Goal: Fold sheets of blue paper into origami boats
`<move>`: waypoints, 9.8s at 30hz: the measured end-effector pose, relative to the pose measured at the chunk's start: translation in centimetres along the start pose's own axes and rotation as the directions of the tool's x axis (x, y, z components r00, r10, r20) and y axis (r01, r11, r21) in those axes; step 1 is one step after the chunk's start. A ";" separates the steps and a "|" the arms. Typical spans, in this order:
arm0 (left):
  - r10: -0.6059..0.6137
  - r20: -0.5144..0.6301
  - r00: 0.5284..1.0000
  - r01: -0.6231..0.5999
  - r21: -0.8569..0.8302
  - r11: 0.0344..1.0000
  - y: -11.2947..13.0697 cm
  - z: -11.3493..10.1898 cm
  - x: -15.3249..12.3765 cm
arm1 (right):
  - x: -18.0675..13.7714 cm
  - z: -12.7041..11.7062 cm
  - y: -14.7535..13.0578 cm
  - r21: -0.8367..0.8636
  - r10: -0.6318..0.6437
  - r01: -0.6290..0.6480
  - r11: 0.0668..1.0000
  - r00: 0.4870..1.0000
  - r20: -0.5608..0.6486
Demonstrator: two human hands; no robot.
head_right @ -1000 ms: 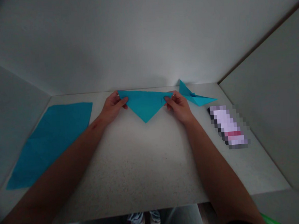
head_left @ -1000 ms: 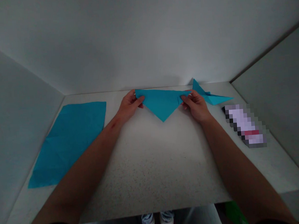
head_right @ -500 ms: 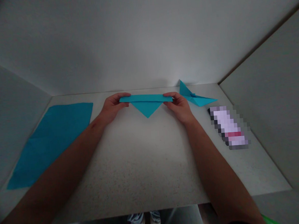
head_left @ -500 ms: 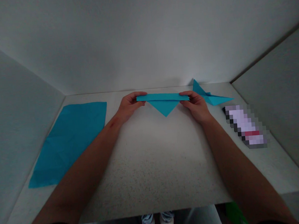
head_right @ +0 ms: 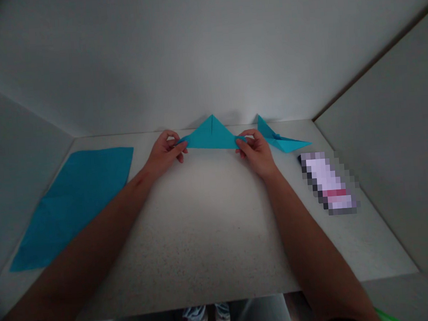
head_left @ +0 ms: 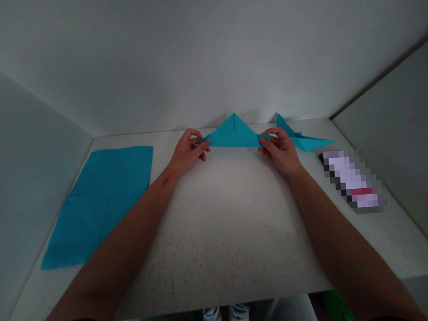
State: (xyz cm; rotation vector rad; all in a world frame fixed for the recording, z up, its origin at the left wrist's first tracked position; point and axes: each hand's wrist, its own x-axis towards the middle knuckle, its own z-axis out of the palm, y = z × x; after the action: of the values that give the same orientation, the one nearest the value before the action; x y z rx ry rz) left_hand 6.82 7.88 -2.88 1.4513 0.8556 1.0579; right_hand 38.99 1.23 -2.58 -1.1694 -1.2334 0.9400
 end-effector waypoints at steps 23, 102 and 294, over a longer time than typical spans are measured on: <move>-0.018 -0.096 0.995 0.031 0.137 0.990 0.8 0.1 -0.3 | 0.0 -0.4 0.3 -0.103 -0.010 0.008 0.995 1.000 -0.023; 0.025 0.132 0.991 -0.020 -0.040 0.999 0.3 2.5 -1.5 | -2.2 4.2 -0.8 -0.073 -0.122 0.139 0.988 0.971 0.204; -0.028 0.156 0.987 -0.114 0.821 0.559 2.2 2.9 -2.0 | -2.4 4.2 -0.3 -0.738 -0.100 0.319 0.594 0.940 0.326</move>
State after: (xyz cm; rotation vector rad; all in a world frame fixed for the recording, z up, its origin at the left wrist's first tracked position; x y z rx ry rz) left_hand 8.78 4.73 -1.00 2.3260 1.3080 0.5295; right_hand 34.47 -0.57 -2.95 -1.5462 -2.0729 0.3269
